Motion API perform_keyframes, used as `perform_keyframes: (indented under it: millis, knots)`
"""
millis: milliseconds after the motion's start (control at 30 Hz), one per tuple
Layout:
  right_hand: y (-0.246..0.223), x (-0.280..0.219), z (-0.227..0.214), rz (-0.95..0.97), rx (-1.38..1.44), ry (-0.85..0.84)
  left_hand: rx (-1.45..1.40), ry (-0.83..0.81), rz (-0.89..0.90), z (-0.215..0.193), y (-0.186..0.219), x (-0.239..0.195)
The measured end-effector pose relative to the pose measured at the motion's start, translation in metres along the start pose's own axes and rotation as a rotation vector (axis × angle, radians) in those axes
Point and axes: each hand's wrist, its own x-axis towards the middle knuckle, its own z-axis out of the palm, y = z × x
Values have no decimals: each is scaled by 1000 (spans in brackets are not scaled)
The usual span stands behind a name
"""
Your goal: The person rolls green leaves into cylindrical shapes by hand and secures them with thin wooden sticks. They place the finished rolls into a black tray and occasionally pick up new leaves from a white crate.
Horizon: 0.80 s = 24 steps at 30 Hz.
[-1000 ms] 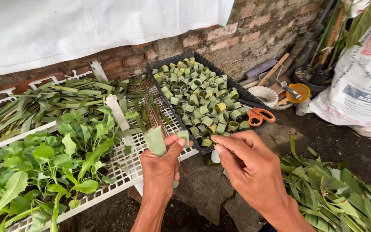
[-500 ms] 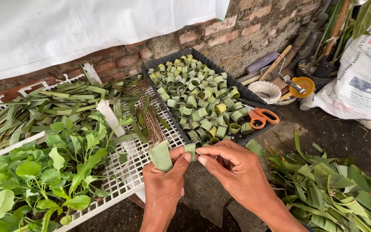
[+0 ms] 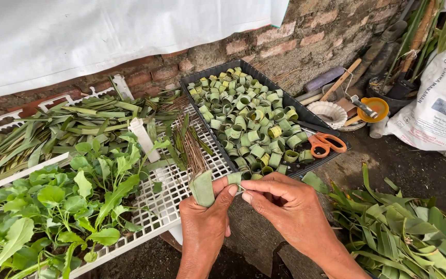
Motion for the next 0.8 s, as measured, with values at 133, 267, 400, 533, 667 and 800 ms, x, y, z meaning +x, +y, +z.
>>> perform_keyframes:
  millis: [133, 267, 400, 533, 667, 800]
  knots:
    - [10, -1, 1, 5, -4, -89, -41, -2, -5, -4, 1, -2]
    - [5, -2, 3, 42, -6, -54, -53, 30, -20, -5, 0, -3]
    - [-4, 1, 5, -94, -68, 118, -76, 60, -68, -3, -1, -2]
    - [0, 6, -1, -284, -145, 169, -151, 6, -141, -2, 25, -6]
    - [10, 6, -2, -195, -155, 69, -70, -54, -128, -5, 22, -5]
    - [8, 7, -1, -181, -139, 36, -66, -138, -92, -4, 18, -5]
